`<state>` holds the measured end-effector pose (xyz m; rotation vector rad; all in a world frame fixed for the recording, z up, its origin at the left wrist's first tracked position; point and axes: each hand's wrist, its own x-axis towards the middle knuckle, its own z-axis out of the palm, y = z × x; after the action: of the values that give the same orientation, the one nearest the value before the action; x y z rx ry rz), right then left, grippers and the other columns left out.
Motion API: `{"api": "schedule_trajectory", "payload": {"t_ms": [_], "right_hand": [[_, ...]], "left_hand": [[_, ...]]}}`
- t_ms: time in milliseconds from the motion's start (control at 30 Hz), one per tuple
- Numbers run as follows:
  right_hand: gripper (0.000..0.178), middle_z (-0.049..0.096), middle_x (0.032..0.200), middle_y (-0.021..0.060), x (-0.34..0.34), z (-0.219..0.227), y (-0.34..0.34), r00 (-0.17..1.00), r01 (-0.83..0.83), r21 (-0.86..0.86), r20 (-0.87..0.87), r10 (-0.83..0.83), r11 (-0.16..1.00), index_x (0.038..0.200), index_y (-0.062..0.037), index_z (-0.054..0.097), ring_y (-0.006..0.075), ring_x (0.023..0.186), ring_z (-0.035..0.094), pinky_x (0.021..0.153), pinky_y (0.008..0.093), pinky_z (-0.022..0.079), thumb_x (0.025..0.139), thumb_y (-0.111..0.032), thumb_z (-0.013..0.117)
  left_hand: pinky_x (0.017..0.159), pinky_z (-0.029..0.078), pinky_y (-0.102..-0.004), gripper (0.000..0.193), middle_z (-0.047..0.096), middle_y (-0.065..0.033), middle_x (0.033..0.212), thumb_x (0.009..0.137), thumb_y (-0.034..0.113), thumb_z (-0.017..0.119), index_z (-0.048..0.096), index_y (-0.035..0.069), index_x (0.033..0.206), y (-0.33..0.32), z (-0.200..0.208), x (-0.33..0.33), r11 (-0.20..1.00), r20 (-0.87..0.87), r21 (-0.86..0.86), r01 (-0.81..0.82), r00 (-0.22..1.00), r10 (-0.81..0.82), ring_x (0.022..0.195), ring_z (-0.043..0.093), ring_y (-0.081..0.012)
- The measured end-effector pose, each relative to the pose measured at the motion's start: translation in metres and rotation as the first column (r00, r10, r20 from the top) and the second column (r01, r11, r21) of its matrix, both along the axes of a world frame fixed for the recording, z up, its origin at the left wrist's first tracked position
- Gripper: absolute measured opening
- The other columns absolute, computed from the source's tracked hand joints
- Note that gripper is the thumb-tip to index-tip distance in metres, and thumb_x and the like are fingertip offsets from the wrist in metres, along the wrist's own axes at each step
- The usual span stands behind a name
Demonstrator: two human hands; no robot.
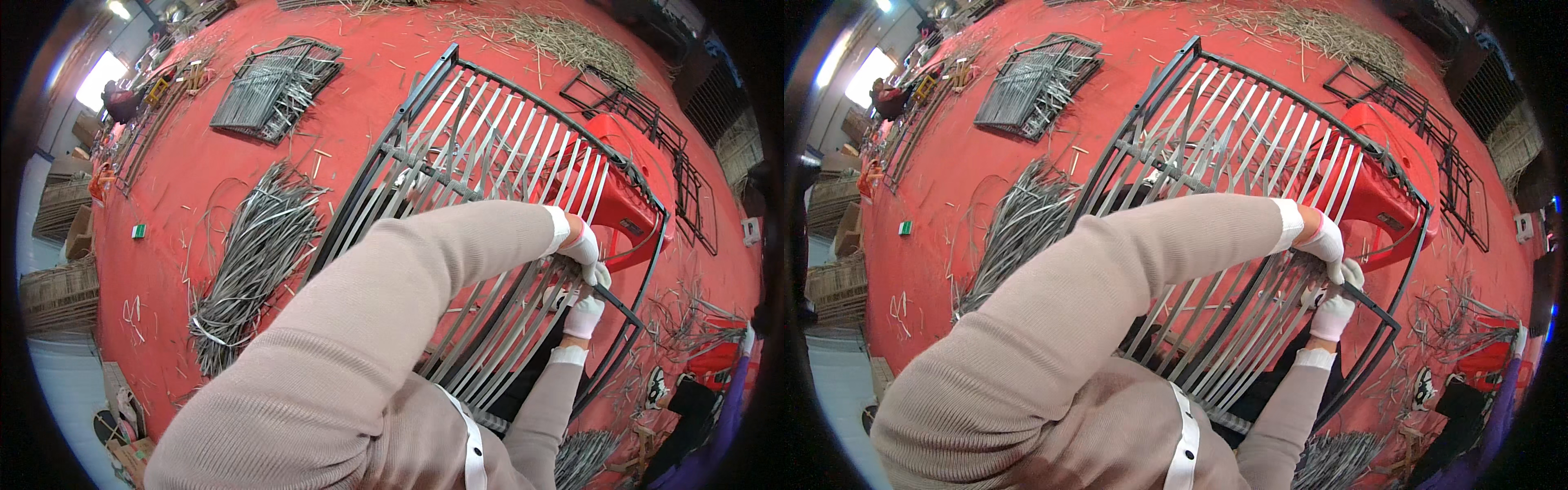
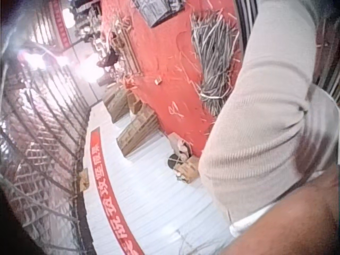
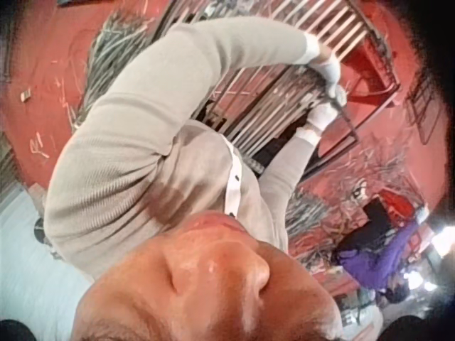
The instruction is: The person repeatedly picks up thin metal rods and inserts them into slots on a rectangular metal frame, then secures each rod by wrapping and twisting wire around the frame intersections. The person works continuously on the same frame throughout the clip.
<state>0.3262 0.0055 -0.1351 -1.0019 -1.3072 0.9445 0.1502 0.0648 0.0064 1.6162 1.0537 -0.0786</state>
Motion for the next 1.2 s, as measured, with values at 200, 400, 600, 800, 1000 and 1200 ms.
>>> {"api": "schedule_trajectory", "payload": {"t_ms": [200,400,600,800,1000,1200], "right_hand": [[0.019,0.064,0.098,0.0021,-0.012,0.020,-0.070,0.992,0.123,-0.196,0.048,-0.116,0.973,0.106,0.0027,0.066,0.0106,0.087,0.057,0.076,0.0270,0.048,0.102,-0.013,0.057],[0.023,0.061,0.081,0.0013,-0.024,0.029,-0.077,0.992,0.032,-0.356,-0.099,-0.072,0.934,0.098,-0.0007,0.065,0.0090,0.077,0.057,0.069,0.0259,0.046,0.105,-0.018,0.052],[0.022,0.062,0.077,0.0000,-0.029,0.058,-0.086,0.982,-0.015,-0.463,-0.173,-0.074,0.886,0.093,-0.0027,0.066,0.0083,0.072,0.057,0.064,0.0235,0.044,0.104,-0.017,0.052],[0.026,0.060,0.064,0.0010,-0.029,0.162,-0.054,0.993,-0.051,-0.436,-0.119,-0.001,0.899,0.086,-0.0018,0.067,0.0092,0.058,0.053,0.059,0.0250,0.041,0.100,-0.021,0.055],[0.031,0.068,0.084,0.0065,0.030,0.145,-0.096,0.981,0.134,-0.273,-0.101,-0.167,0.953,0.115,0.0028,0.067,0.0129,0.075,0.063,0.072,0.0265,0.051,0.104,-0.022,0.052],[0.041,0.064,0.125,0.0202,0.181,0.010,-0.319,0.508,0.808,-0.133,0.652,-0.563,0.575,0.137,0.0062,0.053,0.0288,0.112,0.064,0.099,0.0367,0.049,0.100,-0.012,0.056]], "left_hand": [[0.084,0.057,-0.0434,0.051,0.071,-0.0124,0.114,0.081,0.038,0.070,0.065,0.016,0.127,-0.074,0.000,-0.014,0.606,-0.054,0.795,-0.007,0.995,0.083,0.102,0.070,-0.0301],[0.087,0.056,-0.0413,0.042,0.072,-0.0118,0.109,0.089,0.032,0.065,0.067,0.017,0.128,-0.060,-0.011,-0.011,0.713,-0.012,0.701,-0.032,0.998,0.056,0.100,0.070,-0.0321],[0.083,0.056,-0.0424,0.031,0.074,-0.0151,0.099,0.092,0.031,0.065,0.070,0.009,0.113,-0.055,-0.004,-0.001,0.754,-0.164,0.657,0.011,0.978,0.129,0.094,0.072,-0.0327],[0.081,0.056,-0.0430,0.035,0.074,-0.0144,0.097,0.092,0.039,0.066,0.071,0.012,0.114,-0.057,0.001,-0.009,0.775,-0.124,0.632,0.008,0.988,0.092,0.092,0.072,-0.0331],[0.079,0.056,-0.0412,0.040,0.074,-0.0123,0.088,0.089,0.047,0.069,0.075,0.013,0.108,-0.056,0.000,0.000,0.714,-0.078,0.693,-0.100,0.974,0.212,0.088,0.072,-0.0318],[0.080,0.056,-0.0400,0.037,0.074,-0.0137,0.087,0.086,0.041,0.072,0.076,0.008,0.103,-0.038,-0.006,-0.008,0.725,-0.053,0.687,-0.045,0.992,0.112,0.087,0.073,-0.0300]]}}
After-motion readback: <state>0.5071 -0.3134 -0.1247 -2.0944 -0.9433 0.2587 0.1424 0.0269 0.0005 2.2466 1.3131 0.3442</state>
